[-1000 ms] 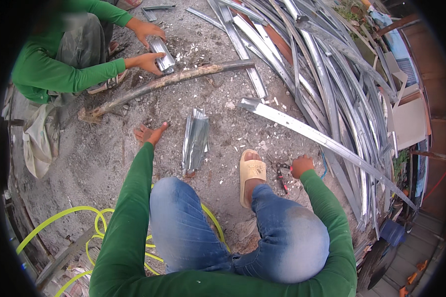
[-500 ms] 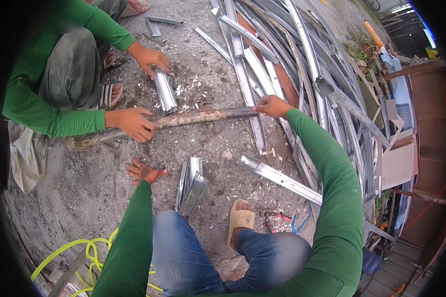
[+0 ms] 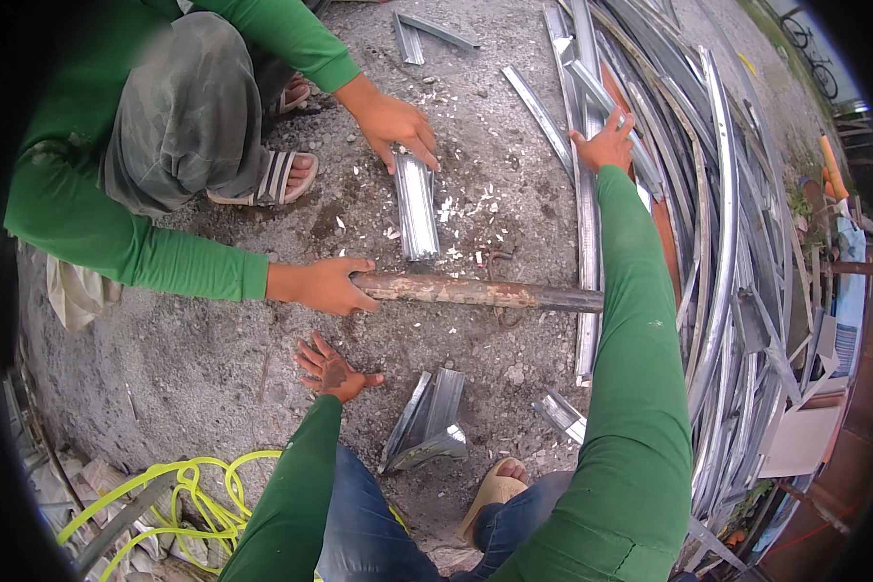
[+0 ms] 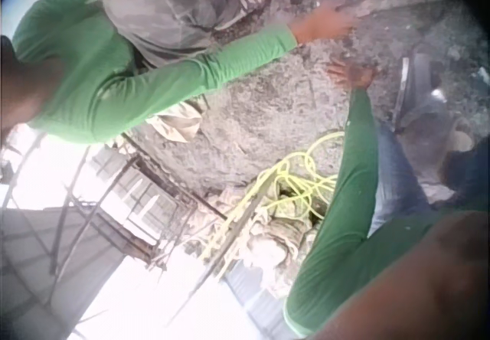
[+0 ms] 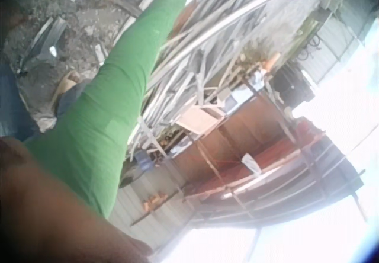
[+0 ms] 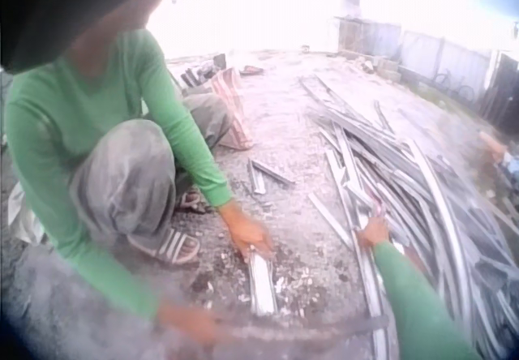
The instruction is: The person sits on the ground and uses tin snips to cut long metal strips into shorter pieces. They repeatedly pick up strips, cut them, and place the cut pieces into a red and white sack. Another person is visible in the background working with similar materials.
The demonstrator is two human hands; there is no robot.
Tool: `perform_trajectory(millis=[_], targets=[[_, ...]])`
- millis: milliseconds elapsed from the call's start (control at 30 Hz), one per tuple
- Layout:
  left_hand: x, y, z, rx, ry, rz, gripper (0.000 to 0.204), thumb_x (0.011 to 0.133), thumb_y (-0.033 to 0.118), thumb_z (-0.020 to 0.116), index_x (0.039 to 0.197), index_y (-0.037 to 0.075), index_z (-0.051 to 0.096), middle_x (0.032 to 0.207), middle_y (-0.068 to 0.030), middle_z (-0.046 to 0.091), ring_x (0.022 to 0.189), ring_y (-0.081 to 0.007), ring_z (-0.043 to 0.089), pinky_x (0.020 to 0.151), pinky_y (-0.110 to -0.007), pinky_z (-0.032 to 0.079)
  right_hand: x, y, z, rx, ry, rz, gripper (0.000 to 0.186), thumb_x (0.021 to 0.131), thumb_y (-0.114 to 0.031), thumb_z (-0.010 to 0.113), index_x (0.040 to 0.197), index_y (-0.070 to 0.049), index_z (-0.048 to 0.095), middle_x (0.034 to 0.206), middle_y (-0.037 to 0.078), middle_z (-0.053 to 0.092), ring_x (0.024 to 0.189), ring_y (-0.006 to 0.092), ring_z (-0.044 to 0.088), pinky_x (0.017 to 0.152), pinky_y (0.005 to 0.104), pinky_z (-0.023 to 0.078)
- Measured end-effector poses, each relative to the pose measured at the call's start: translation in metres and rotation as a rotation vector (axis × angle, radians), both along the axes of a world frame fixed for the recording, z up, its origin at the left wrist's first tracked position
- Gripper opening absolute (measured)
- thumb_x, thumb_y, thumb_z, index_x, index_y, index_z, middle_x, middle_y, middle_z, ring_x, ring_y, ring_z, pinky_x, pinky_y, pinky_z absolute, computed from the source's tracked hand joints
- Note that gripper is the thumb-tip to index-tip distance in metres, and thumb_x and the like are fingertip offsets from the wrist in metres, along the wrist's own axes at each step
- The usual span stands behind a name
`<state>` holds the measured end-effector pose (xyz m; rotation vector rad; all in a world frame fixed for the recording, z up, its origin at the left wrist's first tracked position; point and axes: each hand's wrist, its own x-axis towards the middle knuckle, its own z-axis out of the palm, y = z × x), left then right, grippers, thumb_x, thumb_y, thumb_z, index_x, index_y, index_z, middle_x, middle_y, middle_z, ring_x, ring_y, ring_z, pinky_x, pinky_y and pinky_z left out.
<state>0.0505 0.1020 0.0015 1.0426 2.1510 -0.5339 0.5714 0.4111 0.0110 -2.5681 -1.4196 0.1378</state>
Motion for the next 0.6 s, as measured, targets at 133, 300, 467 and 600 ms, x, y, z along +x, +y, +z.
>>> perform_trajectory(millis=[133, 300, 467, 600], targets=[[0.002, 0.009, 0.009, -0.037, -0.061, 0.008, 0.177, 0.047, 0.054, 0.104, 0.163, 0.008, -0.022, 0.166, -0.0315, -0.028, 0.153, -0.0501, -0.028, 0.118, -0.076, 0.001, 0.045, 0.016, -0.027, -0.14, 0.039, -0.003, 0.116, 0.083, -0.057, 0.081, 0.166, -0.008, 0.016, 0.167, 0.021, 0.027, 0.144, 0.0491, 0.042, 0.115, 0.0559, 0.042], [0.002, 0.014, 0.002, -0.06, -0.062, -0.033, 0.178, 0.047, 0.057, 0.102, 0.162, 0.008, -0.024, 0.165, -0.033, -0.028, 0.153, -0.0518, -0.028, 0.119, -0.075, 0.0, 0.069, 0.026, -0.058, -0.033, -0.017, 0.065, 0.092, 0.081, -0.041, 0.082, 0.146, 0.006, 0.037, 0.147, 0.035, 0.041, 0.129, 0.0528, 0.053, 0.109, 0.0519, 0.048], [0.003, 0.011, 0.01, -0.023, -0.093, -0.022, 0.175, 0.05, 0.057, 0.101, 0.162, 0.007, -0.023, 0.165, -0.0339, -0.027, 0.152, -0.053, -0.027, 0.119, -0.076, 0.0, -0.001, 0.008, 0.007, 0.126, -0.02, 0.007, 0.085, 0.077, -0.04, 0.082, 0.135, 0.009, 0.044, 0.137, 0.039, 0.049, 0.124, 0.0541, 0.056, 0.107, 0.0518, 0.048], [0.012, 0.018, 0.016, -0.052, -0.071, -0.076, 0.17, 0.055, 0.056, 0.1, 0.163, 0.006, -0.022, 0.166, -0.034, -0.026, 0.153, -0.0528, -0.026, 0.119, -0.076, 0.002, -0.007, -0.033, 0.045, 0.106, -0.067, 0.013, 0.088, 0.074, -0.043, 0.082, 0.136, 0.008, 0.047, 0.137, 0.036, 0.051, 0.125, 0.0505, 0.057, 0.108, 0.0518, 0.048]])
